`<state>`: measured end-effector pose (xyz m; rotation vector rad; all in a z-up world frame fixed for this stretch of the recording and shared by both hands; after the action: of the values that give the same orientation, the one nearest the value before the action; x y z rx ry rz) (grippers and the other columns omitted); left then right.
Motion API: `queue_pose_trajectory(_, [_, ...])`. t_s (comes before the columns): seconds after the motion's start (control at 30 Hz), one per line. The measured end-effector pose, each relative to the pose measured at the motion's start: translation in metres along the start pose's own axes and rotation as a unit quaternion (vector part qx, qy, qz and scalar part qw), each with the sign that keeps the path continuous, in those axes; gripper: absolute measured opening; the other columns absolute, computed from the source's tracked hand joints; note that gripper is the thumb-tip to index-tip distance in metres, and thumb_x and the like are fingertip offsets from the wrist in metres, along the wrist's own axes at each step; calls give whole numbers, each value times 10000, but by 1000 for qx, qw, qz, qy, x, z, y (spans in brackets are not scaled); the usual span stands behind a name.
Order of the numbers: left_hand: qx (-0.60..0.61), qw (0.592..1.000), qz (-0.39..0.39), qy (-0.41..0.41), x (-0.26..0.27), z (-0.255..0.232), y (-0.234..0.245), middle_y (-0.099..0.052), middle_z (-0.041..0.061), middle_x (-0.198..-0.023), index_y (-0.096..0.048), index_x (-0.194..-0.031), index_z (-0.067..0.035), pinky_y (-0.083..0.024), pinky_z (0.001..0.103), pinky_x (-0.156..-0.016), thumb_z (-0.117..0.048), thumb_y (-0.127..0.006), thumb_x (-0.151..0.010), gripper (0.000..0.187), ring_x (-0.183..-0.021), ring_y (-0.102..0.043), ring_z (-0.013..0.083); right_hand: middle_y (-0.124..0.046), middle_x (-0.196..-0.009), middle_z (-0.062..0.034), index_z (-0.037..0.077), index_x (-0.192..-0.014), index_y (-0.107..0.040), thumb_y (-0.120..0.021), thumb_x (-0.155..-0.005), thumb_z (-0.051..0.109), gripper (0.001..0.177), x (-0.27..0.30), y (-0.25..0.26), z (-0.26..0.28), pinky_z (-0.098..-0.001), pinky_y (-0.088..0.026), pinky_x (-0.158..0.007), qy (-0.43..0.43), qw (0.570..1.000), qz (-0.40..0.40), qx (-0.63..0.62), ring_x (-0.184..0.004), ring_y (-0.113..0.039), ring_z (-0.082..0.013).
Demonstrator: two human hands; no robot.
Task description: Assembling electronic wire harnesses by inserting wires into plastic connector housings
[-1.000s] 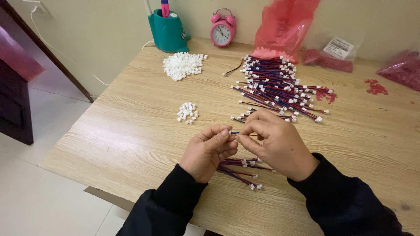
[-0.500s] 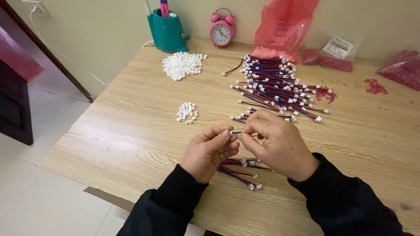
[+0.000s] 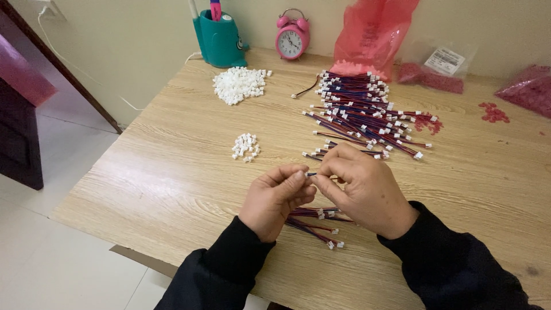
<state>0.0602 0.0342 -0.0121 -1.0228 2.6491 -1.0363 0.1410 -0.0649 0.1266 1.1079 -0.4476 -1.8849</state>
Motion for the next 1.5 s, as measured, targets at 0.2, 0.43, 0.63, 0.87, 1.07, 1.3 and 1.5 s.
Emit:
queue_pose_trajectory(0.2, [-76, 996, -22, -34, -1, -9, -8, -700, 160, -856, -667, -1081, 46, -624, 355, -715, -76, -690, -879, 238, -756, -733, 255, -684, -827, -18, 127, -684, -665, -690, -840, 151, 160, 0, -1, -4, -297, -537, -593, -28, 999, 11, 39, -691, -678, -215])
queue_pose_trajectory(0.43, [-179, 983, -8, -48, -72, -10, 1, -672, 194, -946, -621, -1154, 85, -605, 336, -753, -86, -674, -893, 317, -798, -701, 245, -616, -893, -136, 78, -895, -671, -740, -846, 197, 146, 1, -3, -35, -430, -523, -710, 1, 996, -8, 92, -854, -651, -361])
queue_pose_trajectory(0.63, [-234, 969, -20, -75, -113, -16, 3, -692, 232, -971, -640, -1140, 58, -625, 328, -722, -54, -676, -855, 309, -821, -729, 277, -596, -1013, -29, 204, -889, -694, -726, -814, 326, 147, 15, -4, -36, -440, -465, -812, 47, 964, 17, 262, -1012, -589, -302])
queue_pose_trajectory(0.87, [-505, 855, 0, -119, -75, -29, 1, -569, 214, -1311, -593, -1303, -149, -522, 404, -935, -278, -768, -809, 540, -1092, -618, 299, -668, -1066, -102, 155, -933, -718, -679, -859, 388, 248, 28, -50, -40, -459, -509, -910, -93, 933, 307, 164, -1079, -633, -313])
queue_pose_trajectory(1.07, [-601, 787, 63, -123, -8, -40, -9, -713, 98, -1119, -684, -1178, -180, -560, 398, -891, -245, -655, -889, 298, -1045, -684, 274, -677, -897, -102, 111, -822, -681, -706, -829, 320, 211, 33, -55, -56, -441, -516, -826, -45, 954, 271, 121, -980, -652, -333])
queue_pose_trajectory(1.3, [-594, 775, 163, -139, 33, -56, -39, -755, 108, -962, -737, -1062, -134, -555, 417, -844, -236, -700, -841, 247, -989, -703, 299, -728, -750, -31, 187, -858, -773, -712, -835, 259, 98, 18, -19, -27, -344, -561, -686, -75, 982, 176, -6, -723, -714, -205])
queue_pose_trajectory(1.5, [-612, 761, 133, -170, 23, -67, -39, -754, 100, -875, -757, -964, -149, -568, 394, -794, -209, -690, -827, 163, -910, -722, 283, -723, -765, -45, 124, -907, -784, -731, -835, 203, 120, 23, -12, -37, -313, -520, -706, -118, 976, 150, -109, -715, -638, -141])
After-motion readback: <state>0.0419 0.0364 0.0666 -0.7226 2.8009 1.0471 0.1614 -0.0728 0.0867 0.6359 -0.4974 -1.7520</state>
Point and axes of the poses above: each hand's wrist, its own x-axis away from the middle knuckle, its own y-axis out of the back of the hand, z = x × y, the point moved 7 cm from there along -x, towards the middle knuckle
